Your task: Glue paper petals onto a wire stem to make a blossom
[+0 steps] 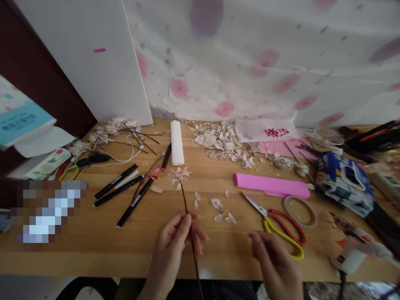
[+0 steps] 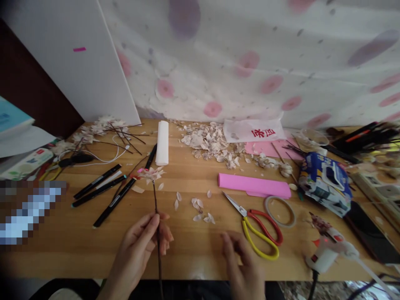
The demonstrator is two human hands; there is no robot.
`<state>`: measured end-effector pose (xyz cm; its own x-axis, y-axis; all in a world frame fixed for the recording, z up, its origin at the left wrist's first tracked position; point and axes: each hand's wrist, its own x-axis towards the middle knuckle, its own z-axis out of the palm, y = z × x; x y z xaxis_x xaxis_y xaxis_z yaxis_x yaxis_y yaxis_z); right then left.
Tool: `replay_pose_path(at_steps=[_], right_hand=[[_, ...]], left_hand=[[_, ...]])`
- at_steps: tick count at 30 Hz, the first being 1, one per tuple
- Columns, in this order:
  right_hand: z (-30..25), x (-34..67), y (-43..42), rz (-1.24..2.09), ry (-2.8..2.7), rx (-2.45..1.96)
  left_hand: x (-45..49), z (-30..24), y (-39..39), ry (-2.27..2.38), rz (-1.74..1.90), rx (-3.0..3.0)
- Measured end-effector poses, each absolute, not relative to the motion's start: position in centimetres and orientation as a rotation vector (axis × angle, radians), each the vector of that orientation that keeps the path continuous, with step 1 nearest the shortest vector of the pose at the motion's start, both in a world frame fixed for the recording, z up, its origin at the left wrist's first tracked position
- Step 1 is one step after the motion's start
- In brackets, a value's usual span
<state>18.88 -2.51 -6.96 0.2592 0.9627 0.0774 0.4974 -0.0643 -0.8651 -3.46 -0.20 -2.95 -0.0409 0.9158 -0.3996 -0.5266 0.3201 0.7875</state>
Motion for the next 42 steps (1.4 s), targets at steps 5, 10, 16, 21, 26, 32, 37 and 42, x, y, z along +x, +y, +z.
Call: replay_pose_path(at_steps=[5,10,16,21,26,32,37,42], right_hand=[[-7.1,21.6,-0.9,0.626,-1.322,-1.67],[-7.1,19.6,-0.2,0.64,-1.362,-1.634],[-7.0,19.1,0.5,0.588,-1.413,-1.622],[-7.9,20.0,1.4,0.489,-1.431,-1.714],[-8.2,20.4,1.6,0.517,-1.469,-1.746],[-7.6,20.2,1.8,0.514,-1.467,-1.783],[-7.0,19.8,2.6,0.485,-1.488,-1.818],[-6.2,18.9,4.7,0.488,-1.578,-1.813]], left_hand=[[-3.6,-2.0,-0.4,0.975,1.221,0.413],[-3.7,-1.2,-0.9,0.926,1.223,0.434],[-4.0,-1.2,-1.5,0.94,1.206,0.473],[-4.3,-1.0,-1.5,0.979,1.187,0.491],[-4.5,-0.9,-1.6,1.032,1.167,0.491],[-5.5,-1.3,-1.5,1.119,1.17,0.492],[-7.0,-1.9,-0.7,1.218,1.218,0.45],[-7.9,-2.7,0.0,1.276,1.265,0.407]])
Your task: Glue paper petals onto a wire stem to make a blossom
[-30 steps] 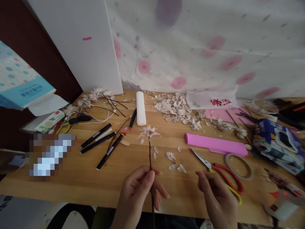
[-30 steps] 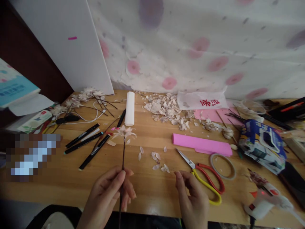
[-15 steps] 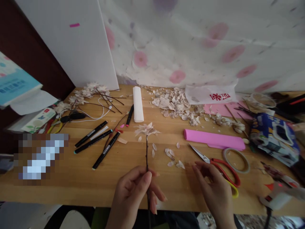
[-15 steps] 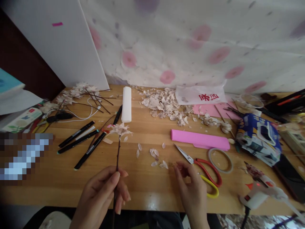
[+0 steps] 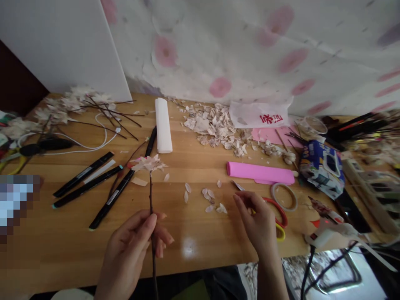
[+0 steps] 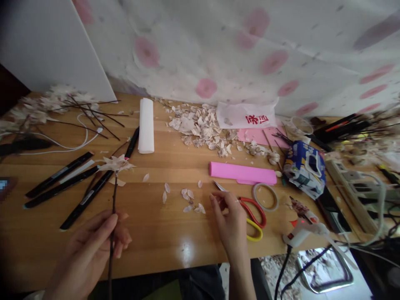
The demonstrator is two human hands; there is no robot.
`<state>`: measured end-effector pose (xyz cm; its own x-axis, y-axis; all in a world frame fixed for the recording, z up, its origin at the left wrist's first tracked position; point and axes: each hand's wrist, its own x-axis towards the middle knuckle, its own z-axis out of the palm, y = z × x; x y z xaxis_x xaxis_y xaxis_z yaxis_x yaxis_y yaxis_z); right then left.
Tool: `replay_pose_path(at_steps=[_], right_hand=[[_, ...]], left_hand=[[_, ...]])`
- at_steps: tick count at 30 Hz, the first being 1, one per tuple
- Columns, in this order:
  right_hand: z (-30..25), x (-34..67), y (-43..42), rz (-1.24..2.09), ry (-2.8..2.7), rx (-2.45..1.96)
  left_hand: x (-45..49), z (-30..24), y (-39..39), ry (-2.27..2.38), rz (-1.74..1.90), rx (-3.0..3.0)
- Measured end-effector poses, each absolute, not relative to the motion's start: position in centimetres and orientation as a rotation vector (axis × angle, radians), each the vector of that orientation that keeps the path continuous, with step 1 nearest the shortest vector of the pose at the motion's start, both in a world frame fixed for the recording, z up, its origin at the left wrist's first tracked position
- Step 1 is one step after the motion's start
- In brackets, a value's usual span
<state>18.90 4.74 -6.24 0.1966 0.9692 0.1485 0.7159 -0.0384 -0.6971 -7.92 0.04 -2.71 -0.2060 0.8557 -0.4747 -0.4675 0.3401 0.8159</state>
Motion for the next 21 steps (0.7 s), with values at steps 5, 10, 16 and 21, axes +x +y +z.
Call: replay_pose_path(at_steps=[5,10,16,21], right_hand=[[-5.6,17.9,7.3,0.521,-1.668,-1.826],[-5.3,17.4,7.9,0.566,-1.708,-1.843],[-5.1,15.9,7.7,0.651,-1.797,-1.801],[-5.5,11.8,8.2,0.64,-1.934,-1.75]], left_hand=[[-8.4,-2.8,0.4,1.259,1.228,0.393],[-9.0,-3.4,1.2,1.289,1.233,0.368],[-9.9,-4.5,1.8,1.345,1.276,0.372],[-10.0,-4.9,2.0,1.343,1.277,0.41]])
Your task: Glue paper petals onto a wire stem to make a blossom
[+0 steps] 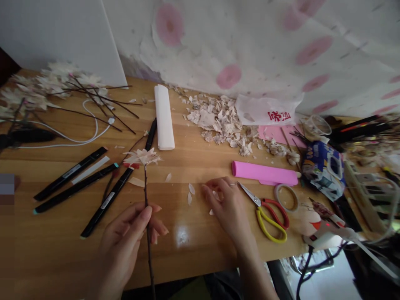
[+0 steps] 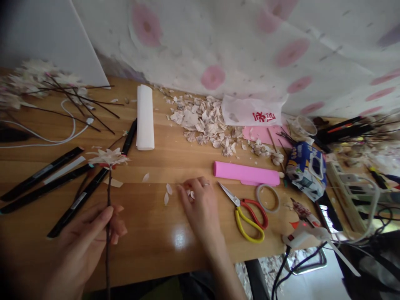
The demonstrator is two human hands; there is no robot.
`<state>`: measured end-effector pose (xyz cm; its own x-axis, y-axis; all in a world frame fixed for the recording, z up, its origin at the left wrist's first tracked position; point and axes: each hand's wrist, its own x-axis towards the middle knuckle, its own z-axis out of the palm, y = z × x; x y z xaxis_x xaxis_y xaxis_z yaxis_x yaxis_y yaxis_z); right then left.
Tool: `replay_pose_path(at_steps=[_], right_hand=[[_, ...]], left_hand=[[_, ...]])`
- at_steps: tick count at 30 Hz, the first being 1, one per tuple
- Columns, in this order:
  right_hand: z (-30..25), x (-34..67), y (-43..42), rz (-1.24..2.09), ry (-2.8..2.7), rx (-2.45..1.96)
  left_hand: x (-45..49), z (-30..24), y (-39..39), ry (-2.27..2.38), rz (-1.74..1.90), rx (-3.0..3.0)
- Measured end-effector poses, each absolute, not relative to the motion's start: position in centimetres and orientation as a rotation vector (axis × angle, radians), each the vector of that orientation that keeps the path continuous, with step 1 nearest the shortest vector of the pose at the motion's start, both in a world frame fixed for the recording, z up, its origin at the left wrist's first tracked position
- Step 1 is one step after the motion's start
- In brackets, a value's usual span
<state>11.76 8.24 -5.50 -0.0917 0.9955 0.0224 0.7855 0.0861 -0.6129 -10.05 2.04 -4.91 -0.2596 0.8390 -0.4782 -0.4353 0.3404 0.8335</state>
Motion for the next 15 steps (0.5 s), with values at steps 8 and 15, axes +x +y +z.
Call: replay_pose_path(at_steps=[8,15], right_hand=[[-7.3,8.7,8.9,0.659,-2.026,-1.712],[-4.9,9.7,8.3,0.84,-1.848,-1.481]], left_hand=[[-9.7,-5.2,1.6,1.268,1.262,0.407],[-8.9,-3.8,2.6,1.143,1.23,0.383]])
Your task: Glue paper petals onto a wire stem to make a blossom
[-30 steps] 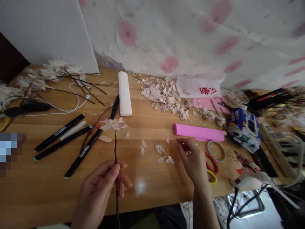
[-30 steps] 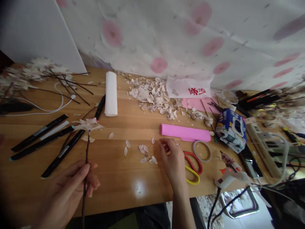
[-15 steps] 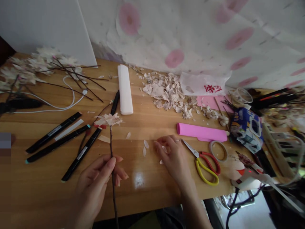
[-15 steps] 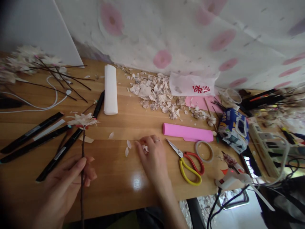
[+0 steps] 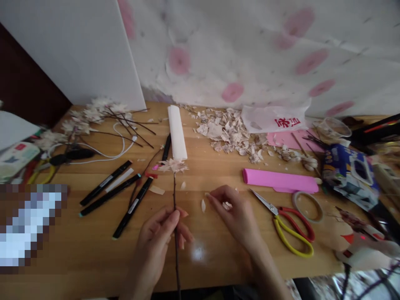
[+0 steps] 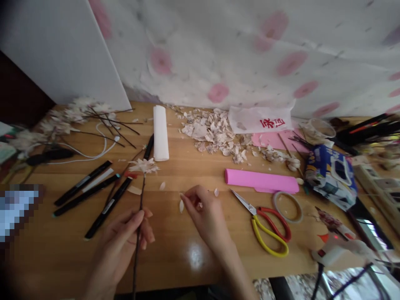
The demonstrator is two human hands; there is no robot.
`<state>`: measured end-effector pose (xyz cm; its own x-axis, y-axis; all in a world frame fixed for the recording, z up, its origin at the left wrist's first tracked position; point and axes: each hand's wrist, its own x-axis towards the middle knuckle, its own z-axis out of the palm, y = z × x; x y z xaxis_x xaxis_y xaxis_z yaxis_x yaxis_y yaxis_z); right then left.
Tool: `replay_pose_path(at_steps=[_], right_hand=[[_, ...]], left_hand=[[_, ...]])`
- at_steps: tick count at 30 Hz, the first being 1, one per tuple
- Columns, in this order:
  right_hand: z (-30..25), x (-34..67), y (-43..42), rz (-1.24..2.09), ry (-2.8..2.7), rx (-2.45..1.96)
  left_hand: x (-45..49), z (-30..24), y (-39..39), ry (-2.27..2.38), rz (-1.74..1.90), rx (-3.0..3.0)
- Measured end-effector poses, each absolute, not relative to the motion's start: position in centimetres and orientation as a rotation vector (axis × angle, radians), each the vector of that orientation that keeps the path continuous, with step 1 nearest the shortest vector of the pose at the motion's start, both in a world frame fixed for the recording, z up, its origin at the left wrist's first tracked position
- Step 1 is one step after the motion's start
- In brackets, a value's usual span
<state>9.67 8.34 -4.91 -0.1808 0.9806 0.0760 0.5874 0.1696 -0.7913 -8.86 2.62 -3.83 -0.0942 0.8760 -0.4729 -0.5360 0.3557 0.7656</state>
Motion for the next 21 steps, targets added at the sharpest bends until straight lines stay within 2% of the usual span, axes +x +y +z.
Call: replay_pose_path(at_steps=[4,11,15,21], right_hand=[[-1.6,9.7,7.9,0.774,-1.788,-1.323],[3.7,9.7,6.8,0.437,-1.856,-0.988],[4.7,9.6,5.9,0.297,-1.824,-0.928],[5.1,9.6,4.6,0.309,-1.725,-0.971]], left_hand=[[-8.0,-2.3,2.6,1.09,1.205,0.437],[-6.9,-0.1,0.1,0.896,1.132,0.551],[-6.6,0.3,-1.3,0.821,1.109,0.613],[-5.9,0.4,-2.8,0.654,1.111,0.643]])
